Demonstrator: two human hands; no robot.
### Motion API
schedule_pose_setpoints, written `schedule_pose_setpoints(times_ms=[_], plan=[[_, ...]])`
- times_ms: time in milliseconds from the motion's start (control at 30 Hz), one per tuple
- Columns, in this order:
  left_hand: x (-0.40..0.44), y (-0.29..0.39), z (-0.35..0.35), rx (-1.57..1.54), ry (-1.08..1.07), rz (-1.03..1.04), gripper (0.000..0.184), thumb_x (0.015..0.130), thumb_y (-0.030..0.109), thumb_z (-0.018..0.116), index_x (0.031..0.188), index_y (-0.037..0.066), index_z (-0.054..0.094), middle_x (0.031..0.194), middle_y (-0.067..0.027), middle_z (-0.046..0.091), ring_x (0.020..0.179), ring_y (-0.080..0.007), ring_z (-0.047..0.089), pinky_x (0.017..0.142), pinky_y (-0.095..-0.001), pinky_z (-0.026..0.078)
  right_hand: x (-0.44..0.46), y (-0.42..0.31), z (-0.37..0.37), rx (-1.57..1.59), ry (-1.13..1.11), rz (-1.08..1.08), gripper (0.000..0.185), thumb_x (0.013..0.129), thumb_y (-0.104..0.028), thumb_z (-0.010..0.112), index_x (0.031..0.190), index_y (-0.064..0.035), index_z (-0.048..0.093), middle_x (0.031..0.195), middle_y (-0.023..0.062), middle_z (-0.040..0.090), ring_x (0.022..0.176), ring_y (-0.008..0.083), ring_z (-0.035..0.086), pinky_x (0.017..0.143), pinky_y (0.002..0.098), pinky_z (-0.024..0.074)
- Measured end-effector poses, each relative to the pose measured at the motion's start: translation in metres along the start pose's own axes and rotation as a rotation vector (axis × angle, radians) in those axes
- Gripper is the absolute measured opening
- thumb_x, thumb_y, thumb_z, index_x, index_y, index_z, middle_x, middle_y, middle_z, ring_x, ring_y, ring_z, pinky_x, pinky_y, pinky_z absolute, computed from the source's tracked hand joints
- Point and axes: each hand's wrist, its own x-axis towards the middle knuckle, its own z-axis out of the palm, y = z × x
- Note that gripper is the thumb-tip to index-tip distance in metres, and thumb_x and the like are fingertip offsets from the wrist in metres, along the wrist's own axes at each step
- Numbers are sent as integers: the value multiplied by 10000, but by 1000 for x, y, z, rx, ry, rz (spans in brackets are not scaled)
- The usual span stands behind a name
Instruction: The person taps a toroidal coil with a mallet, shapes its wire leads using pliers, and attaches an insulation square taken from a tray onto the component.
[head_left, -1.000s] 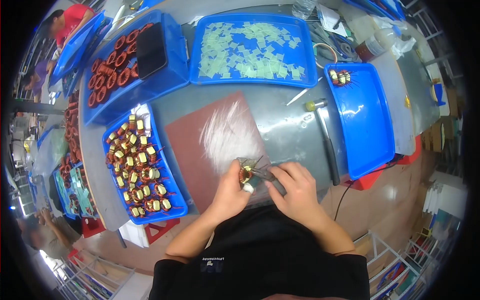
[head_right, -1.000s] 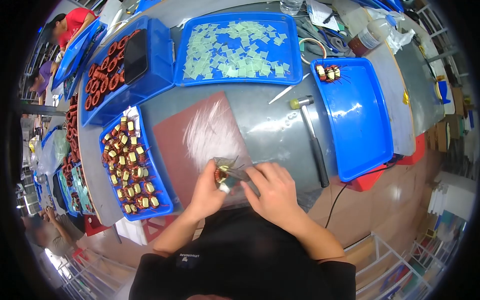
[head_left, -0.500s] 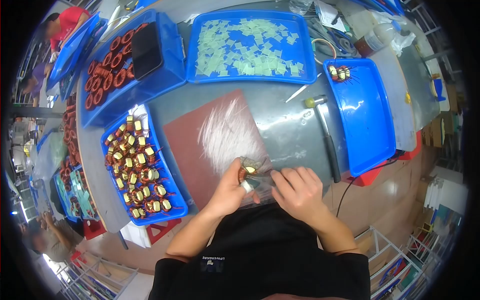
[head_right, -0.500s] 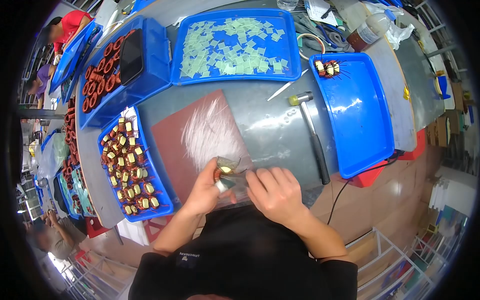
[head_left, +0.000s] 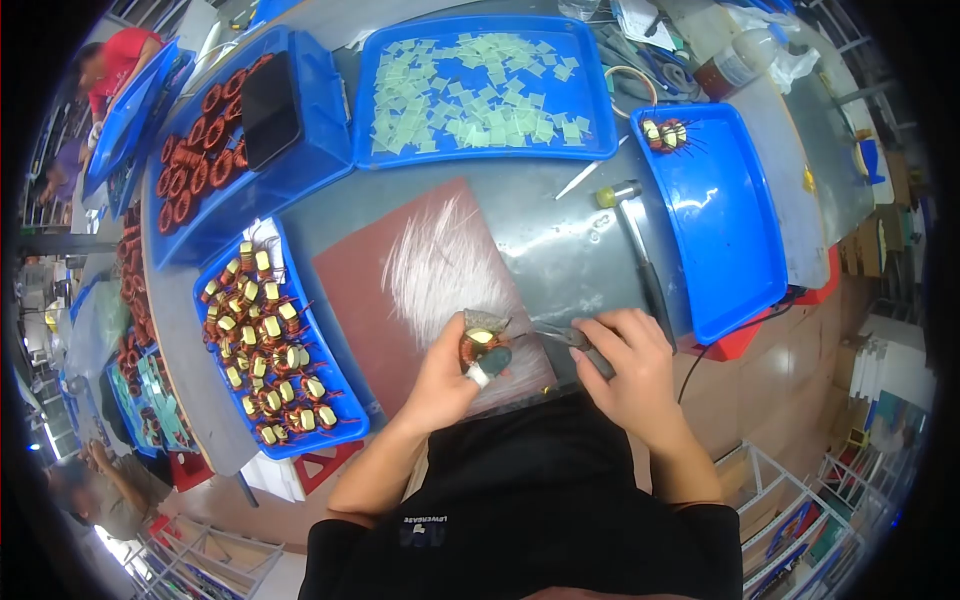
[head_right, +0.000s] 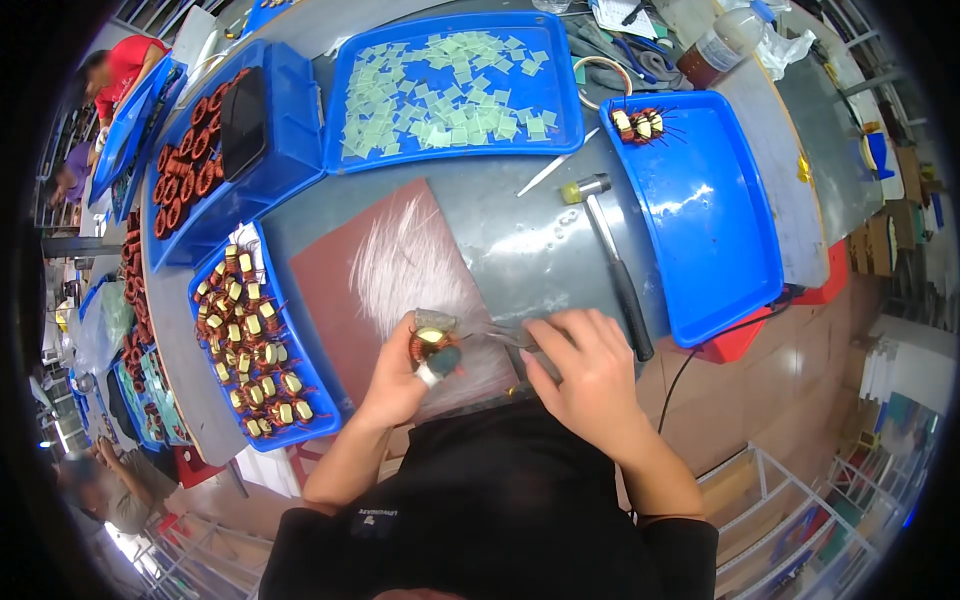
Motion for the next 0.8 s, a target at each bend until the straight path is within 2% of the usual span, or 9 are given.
schedule_pose_setpoints(times_ms=[67,133,167,233,333,433,667,767,800], plan=[[1,-5,-1,87,10,44,290,922,-26,643,1189,9,534,1056,-70,631,901,-140,624,766,-295,536,1,1,1,32,-20,25,284,745,-67,763,1019,-28,700,936,102,625,838,304,603,728,390,484],[0,-8,-2,321,3,103,257,928,-9,640,1169,-4,553,1045,-68,623,880,-132,621,780,-286,523,1,1,0,69,-46,49,278,744,-40,758,1015,-16,705,933,112,629,831,310,607,720,386,494],[-1,-7,-1,320,4,102,257,928,-9,640,1169,-4,553,1045,-68,623,880,-132,621,780,-286,523,0,3,-1,94,-62,58,271,751,-46,759,1014,-10,704,927,115,630,833,311,611,723,386,500],[-1,1,4,240,13,118,198,917,52,673,1043,-15,536,909,-96,633,838,-130,574,752,-288,479,3,4,-2,118,-79,63,265,758,-52,760,1012,-4,703,921,118,630,835,312,616,725,385,507],[-2,-3,2,293,-8,108,175,906,33,659,1032,-12,547,899,-119,629,806,-151,572,728,-307,483,4,1,-4,201,-126,87,252,765,-62,761,1003,0,705,909,123,632,828,319,620,725,382,515],[-4,6,4,427,-22,103,176,901,-3,649,1068,-8,593,940,-60,648,845,-117,602,774,-274,495,7,-1,-5,151,-142,75,238,768,-70,762,990,-1,710,904,124,638,816,321,625,718,379,518],[-1,4,8,434,-15,145,163,893,3,664,1040,-6,594,908,-69,651,835,-117,590,762,-276,488,8,1,-5,154,-174,94,218,771,-83,765,969,-7,715,863,126,647,785,333,639,686,387,522],[0,6,7,492,-38,145,217,897,1,670,1096,2,583,954,-58,646,852,-111,597,777,-266,492,9,1,-7,145,-170,93,219,772,-80,764,971,-6,714,864,130,651,782,334,643,679,386,523],[-1,5,7,313,-93,109,279,902,0,671,1155,6,555,989,-63,634,863,-118,605,784,-278,507,9,0,-7,144,-177,97,220,772,-77,763,974,-3,714,870,133,654,782,333,645,679,383,523]])
